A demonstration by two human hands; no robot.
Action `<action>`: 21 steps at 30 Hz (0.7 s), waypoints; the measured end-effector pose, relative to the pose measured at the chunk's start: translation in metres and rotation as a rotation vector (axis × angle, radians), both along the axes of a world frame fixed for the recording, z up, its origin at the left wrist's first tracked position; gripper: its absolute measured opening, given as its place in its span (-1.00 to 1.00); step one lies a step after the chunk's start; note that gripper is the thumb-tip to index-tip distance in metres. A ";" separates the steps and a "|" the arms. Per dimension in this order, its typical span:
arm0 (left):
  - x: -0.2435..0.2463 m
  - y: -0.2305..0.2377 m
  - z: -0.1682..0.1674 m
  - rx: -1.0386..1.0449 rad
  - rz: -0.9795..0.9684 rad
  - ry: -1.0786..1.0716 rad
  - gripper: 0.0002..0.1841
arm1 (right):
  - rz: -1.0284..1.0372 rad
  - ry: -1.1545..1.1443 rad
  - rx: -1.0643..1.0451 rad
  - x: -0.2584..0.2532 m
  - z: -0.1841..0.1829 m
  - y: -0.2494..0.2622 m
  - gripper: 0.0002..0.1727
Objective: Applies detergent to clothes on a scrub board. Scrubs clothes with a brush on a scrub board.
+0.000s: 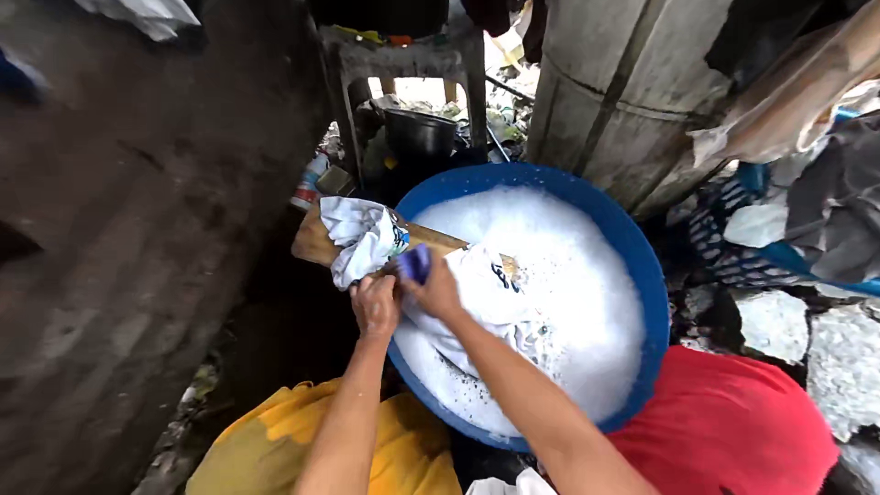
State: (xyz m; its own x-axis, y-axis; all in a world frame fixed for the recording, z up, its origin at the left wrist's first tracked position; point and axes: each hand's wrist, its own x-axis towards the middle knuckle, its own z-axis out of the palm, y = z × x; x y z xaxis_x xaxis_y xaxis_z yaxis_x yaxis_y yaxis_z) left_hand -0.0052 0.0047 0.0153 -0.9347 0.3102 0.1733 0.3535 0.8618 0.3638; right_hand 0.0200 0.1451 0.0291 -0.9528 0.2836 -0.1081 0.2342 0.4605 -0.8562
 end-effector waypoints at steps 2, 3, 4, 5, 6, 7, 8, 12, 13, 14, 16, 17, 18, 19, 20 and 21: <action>-0.004 -0.004 -0.008 0.050 0.034 0.073 -0.84 | 0.061 -0.003 0.113 -0.002 -0.003 -0.020 -0.19; -0.007 -0.006 -0.012 0.094 0.029 0.059 -0.80 | 0.053 -0.018 0.178 -0.005 -0.008 -0.007 -0.22; -0.009 -0.008 -0.016 0.137 0.019 0.030 -0.75 | 0.008 -0.044 0.227 -0.006 -0.016 0.017 -0.23; -0.010 -0.009 -0.020 0.177 0.017 0.011 -0.73 | -0.063 -0.097 0.245 -0.008 -0.024 0.046 -0.24; -0.011 -0.009 -0.024 0.225 0.031 -0.010 -0.71 | -0.154 -0.149 0.247 -0.010 -0.031 0.075 -0.24; -0.012 -0.008 -0.024 0.267 0.051 -0.038 -0.70 | -0.250 -0.199 0.233 -0.014 -0.038 0.099 -0.22; -0.012 -0.007 -0.023 0.299 0.069 -0.056 -0.69 | -0.328 -0.251 0.209 -0.019 -0.042 0.113 -0.19; -0.014 -0.006 -0.022 0.329 0.089 -0.096 -0.72 | -0.183 -0.171 0.217 -0.028 -0.020 0.038 -0.22; -0.015 -0.007 -0.024 0.334 0.095 -0.090 -0.73 | -0.055 -0.115 0.212 -0.026 -0.012 0.007 -0.23; -0.017 -0.008 -0.026 0.346 0.110 -0.091 -0.74 | 0.046 -0.065 0.217 -0.023 -0.008 -0.011 -0.24; -0.019 -0.010 -0.034 0.379 0.099 -0.076 -0.74 | 0.104 -0.090 0.255 -0.021 -0.010 0.008 -0.25; -0.022 -0.010 -0.036 0.394 0.092 -0.051 -0.74 | 0.048 -0.142 0.281 -0.023 -0.015 0.037 -0.24; -0.022 -0.009 -0.037 0.412 0.097 -0.059 -0.74 | -0.056 -0.196 0.298 -0.023 -0.025 0.070 -0.25; -0.020 -0.008 -0.036 0.426 0.104 -0.077 -0.73 | -0.184 -0.245 0.288 -0.021 -0.039 0.101 -0.24; -0.020 -0.007 -0.034 0.442 0.109 -0.078 -0.73 | -0.300 -0.279 0.255 -0.023 -0.048 0.122 -0.22; -0.021 -0.006 -0.033 0.441 0.112 -0.072 -0.74 | -0.372 -0.294 0.231 -0.025 -0.050 0.125 -0.20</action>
State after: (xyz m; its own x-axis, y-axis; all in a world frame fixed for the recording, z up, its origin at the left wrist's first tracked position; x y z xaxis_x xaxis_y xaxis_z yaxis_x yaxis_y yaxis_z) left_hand -0.0262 -0.0017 -0.0180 -0.9729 0.1174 0.1990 0.2267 0.6505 0.7248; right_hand -0.0051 0.2700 -0.0212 -0.7222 0.6447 -0.2504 0.6328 0.4699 -0.6154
